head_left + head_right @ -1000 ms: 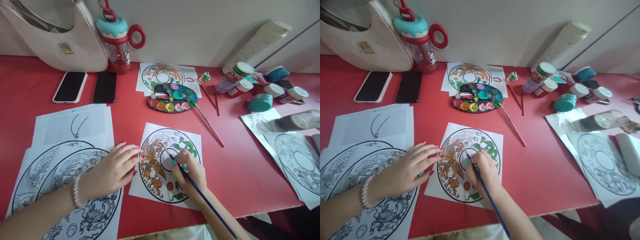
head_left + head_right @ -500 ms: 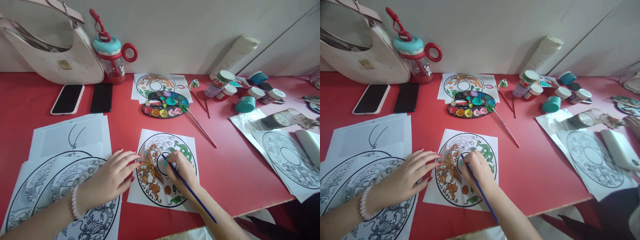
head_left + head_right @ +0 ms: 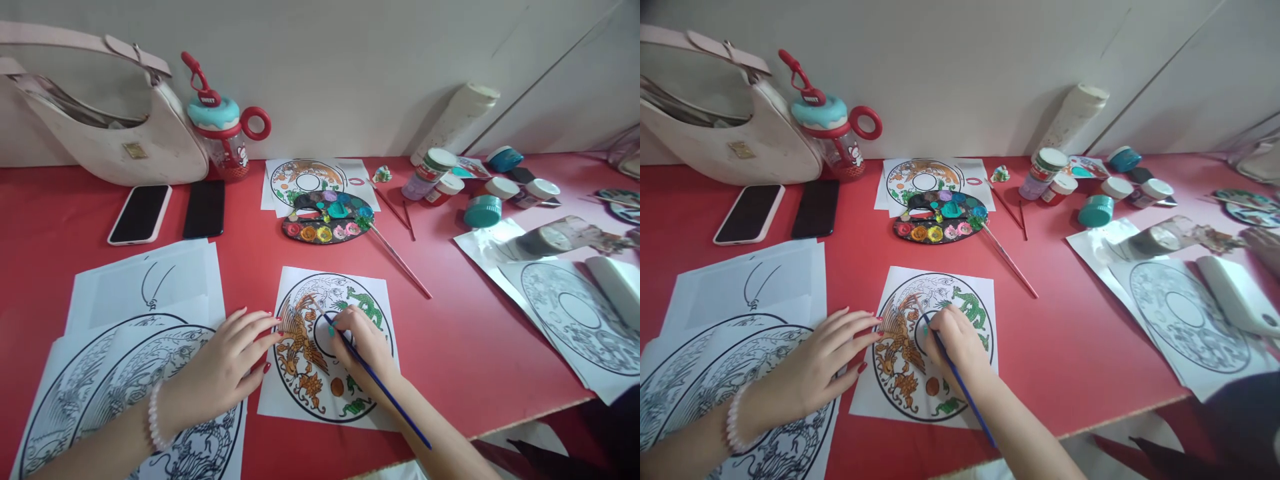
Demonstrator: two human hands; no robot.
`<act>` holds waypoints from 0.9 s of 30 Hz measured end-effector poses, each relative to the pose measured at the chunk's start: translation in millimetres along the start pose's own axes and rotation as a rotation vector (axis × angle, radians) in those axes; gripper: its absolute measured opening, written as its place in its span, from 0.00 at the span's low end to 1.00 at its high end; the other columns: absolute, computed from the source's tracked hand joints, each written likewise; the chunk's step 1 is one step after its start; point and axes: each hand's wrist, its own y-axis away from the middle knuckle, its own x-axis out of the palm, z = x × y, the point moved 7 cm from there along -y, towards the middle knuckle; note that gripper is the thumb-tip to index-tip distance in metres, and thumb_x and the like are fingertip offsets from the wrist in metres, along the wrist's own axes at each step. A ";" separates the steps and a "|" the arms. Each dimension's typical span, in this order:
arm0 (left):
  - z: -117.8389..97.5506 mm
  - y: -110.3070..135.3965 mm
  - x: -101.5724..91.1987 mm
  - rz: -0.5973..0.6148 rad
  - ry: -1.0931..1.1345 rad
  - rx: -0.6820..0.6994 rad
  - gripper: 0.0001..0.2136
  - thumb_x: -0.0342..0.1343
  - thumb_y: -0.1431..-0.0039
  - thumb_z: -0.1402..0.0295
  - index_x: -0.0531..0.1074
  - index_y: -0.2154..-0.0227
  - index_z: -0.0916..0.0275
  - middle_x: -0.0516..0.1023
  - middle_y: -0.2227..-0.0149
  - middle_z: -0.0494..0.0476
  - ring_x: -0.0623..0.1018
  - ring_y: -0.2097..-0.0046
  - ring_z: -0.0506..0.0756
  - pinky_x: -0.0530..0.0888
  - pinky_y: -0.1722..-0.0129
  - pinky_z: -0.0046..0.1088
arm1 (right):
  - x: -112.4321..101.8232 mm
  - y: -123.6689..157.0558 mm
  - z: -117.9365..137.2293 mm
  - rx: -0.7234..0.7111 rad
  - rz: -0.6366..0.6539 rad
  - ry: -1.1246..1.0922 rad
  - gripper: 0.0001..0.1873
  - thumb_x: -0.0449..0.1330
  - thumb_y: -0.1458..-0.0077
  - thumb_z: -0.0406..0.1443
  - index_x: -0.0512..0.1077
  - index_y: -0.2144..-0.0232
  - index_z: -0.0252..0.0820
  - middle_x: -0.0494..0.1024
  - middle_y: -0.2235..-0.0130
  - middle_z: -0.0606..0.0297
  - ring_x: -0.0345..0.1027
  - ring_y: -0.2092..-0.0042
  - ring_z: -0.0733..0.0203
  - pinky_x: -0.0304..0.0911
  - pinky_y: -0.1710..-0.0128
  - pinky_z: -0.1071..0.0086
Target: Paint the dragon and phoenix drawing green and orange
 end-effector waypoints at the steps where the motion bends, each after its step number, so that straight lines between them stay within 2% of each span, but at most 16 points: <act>1: 0.5 0.7 1.2 0.005 -0.004 -0.001 0.21 0.47 0.36 0.72 0.58 0.41 0.60 0.64 0.41 0.60 0.62 0.39 0.60 0.66 0.42 0.51 | 1.3 -0.4 1.9 -0.022 0.007 -0.009 0.09 0.49 0.43 0.26 0.54 0.70 0.44 0.65 0.70 0.66 0.57 0.68 0.64 0.57 0.69 0.71; 4: 1.3 1.7 3.7 0.014 -0.017 0.000 0.22 0.47 0.37 0.72 0.57 0.40 0.60 0.63 0.41 0.60 0.61 0.39 0.61 0.66 0.42 0.52 | 0.4 -0.8 1.5 -0.021 -0.010 -0.007 0.09 0.48 0.43 0.26 0.54 0.70 0.44 0.64 0.71 0.66 0.56 0.69 0.64 0.56 0.70 0.70; 10: 0.4 -0.1 2.3 0.003 -0.026 0.005 0.22 0.46 0.36 0.71 0.56 0.39 0.59 0.64 0.41 0.59 0.61 0.39 0.61 0.67 0.43 0.54 | -7.1 2.8 -7.6 0.075 -0.061 0.022 0.09 0.50 0.44 0.26 0.55 0.70 0.44 0.64 0.70 0.67 0.57 0.69 0.65 0.56 0.70 0.71; 16: -1.1 -1.3 0.0 -0.020 0.002 0.007 0.21 0.47 0.36 0.71 0.58 0.41 0.60 0.65 0.43 0.59 0.62 0.40 0.61 0.67 0.43 0.52 | 7.1 0.4 7.5 -0.093 0.036 -0.023 0.09 0.47 0.43 0.25 0.54 0.69 0.44 0.64 0.71 0.66 0.56 0.69 0.63 0.56 0.69 0.70; 19: -1.3 -1.5 -0.8 -0.030 0.010 0.010 0.21 0.47 0.36 0.71 0.57 0.40 0.60 0.65 0.43 0.60 0.63 0.40 0.61 0.67 0.43 0.53 | 9.0 -0.7 9.0 -0.110 0.050 -0.016 0.09 0.47 0.43 0.25 0.54 0.69 0.44 0.64 0.72 0.66 0.55 0.69 0.63 0.55 0.70 0.69; 27: -1.0 -1.8 -1.5 -0.027 0.000 0.012 0.20 0.46 0.36 0.71 0.59 0.42 0.60 0.65 0.43 0.59 0.62 0.40 0.60 0.67 0.44 0.52 | -5.9 3.1 -9.4 0.078 -0.056 0.071 0.09 0.50 0.44 0.27 0.55 0.70 0.44 0.63 0.71 0.68 0.57 0.69 0.65 0.56 0.71 0.71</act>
